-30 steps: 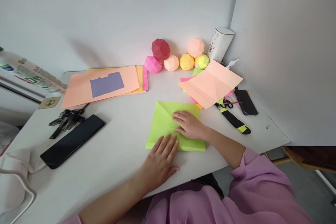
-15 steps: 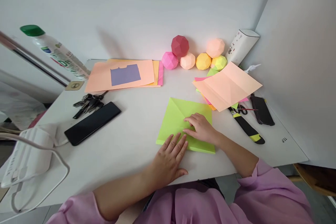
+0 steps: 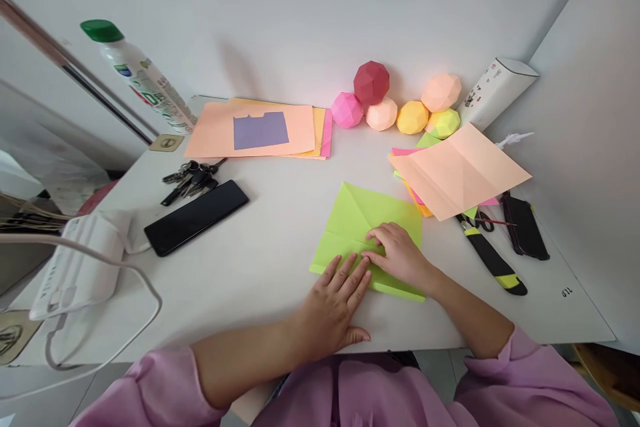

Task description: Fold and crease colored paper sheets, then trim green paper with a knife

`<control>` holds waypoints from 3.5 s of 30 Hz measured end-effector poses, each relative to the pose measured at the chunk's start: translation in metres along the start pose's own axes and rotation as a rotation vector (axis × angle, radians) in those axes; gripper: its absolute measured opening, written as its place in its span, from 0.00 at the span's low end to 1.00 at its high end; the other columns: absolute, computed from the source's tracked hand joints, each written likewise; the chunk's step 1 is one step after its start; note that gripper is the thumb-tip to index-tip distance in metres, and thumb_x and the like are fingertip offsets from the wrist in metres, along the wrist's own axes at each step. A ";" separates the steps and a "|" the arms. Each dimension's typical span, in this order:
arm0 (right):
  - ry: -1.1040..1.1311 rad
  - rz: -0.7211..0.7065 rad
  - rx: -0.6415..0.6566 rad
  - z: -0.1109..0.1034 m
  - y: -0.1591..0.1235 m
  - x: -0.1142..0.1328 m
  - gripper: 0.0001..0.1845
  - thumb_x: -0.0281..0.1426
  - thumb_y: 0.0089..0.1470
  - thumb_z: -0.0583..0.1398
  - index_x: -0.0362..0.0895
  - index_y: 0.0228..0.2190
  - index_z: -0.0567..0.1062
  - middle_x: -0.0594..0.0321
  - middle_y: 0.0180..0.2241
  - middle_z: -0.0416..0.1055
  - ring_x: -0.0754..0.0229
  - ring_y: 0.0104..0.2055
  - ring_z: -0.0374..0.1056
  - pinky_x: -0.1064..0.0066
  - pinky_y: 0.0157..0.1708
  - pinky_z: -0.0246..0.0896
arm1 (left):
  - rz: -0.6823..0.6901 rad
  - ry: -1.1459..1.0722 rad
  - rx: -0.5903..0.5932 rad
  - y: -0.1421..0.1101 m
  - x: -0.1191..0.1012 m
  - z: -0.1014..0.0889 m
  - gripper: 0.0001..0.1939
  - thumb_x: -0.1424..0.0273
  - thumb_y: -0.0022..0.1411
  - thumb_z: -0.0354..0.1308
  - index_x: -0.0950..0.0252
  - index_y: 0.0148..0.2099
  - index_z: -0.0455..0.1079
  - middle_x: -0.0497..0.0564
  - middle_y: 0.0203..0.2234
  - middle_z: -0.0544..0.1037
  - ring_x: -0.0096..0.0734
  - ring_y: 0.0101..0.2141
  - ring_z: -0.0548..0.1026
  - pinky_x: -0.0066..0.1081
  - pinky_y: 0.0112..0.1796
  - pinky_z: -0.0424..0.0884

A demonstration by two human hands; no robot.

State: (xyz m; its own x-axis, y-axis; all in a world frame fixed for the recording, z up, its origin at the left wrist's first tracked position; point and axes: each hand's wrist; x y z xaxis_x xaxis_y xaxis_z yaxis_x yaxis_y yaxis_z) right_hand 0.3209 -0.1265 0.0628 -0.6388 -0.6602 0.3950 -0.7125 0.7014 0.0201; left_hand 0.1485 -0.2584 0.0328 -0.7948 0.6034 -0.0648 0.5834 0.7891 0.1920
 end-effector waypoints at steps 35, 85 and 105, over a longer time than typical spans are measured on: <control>0.057 0.063 -0.012 -0.006 0.001 0.005 0.04 0.26 0.50 0.60 0.44 0.29 0.68 0.60 0.31 0.69 0.55 0.37 0.66 0.64 0.36 0.63 | -0.035 -0.044 0.016 0.007 0.007 -0.008 0.44 0.43 0.64 0.34 0.73 0.67 0.50 0.63 0.66 0.51 0.52 0.65 0.49 0.48 0.62 0.40; -0.521 -0.358 0.230 -0.002 0.035 0.021 0.30 0.22 0.56 0.52 0.52 0.59 0.64 0.62 0.29 0.59 0.64 0.24 0.54 0.72 0.26 0.48 | -0.214 -0.099 0.121 0.010 0.002 -0.014 0.44 0.41 0.61 0.40 0.67 0.68 0.51 0.59 0.65 0.54 0.56 0.64 0.49 0.62 0.58 0.46; -0.525 -0.356 0.225 -0.001 0.034 0.020 0.33 0.19 0.53 0.52 0.50 0.59 0.64 0.62 0.29 0.60 0.63 0.25 0.56 0.71 0.27 0.47 | -0.291 -0.022 0.107 0.004 -0.010 -0.018 0.40 0.43 0.62 0.45 0.68 0.65 0.58 0.60 0.64 0.58 0.54 0.63 0.54 0.58 0.57 0.54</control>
State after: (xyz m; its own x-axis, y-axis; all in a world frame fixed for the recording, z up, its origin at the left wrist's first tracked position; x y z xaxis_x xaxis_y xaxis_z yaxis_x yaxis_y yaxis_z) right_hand 0.2844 -0.1154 0.0726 -0.3700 -0.9236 -0.1005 -0.9124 0.3816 -0.1479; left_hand 0.1556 -0.2638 0.0519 -0.9280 0.3514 -0.1239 0.3467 0.9361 0.0585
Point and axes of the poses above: each hand's wrist, its own y-axis towards the middle knuckle, its own z-axis out of the palm, x = y × z
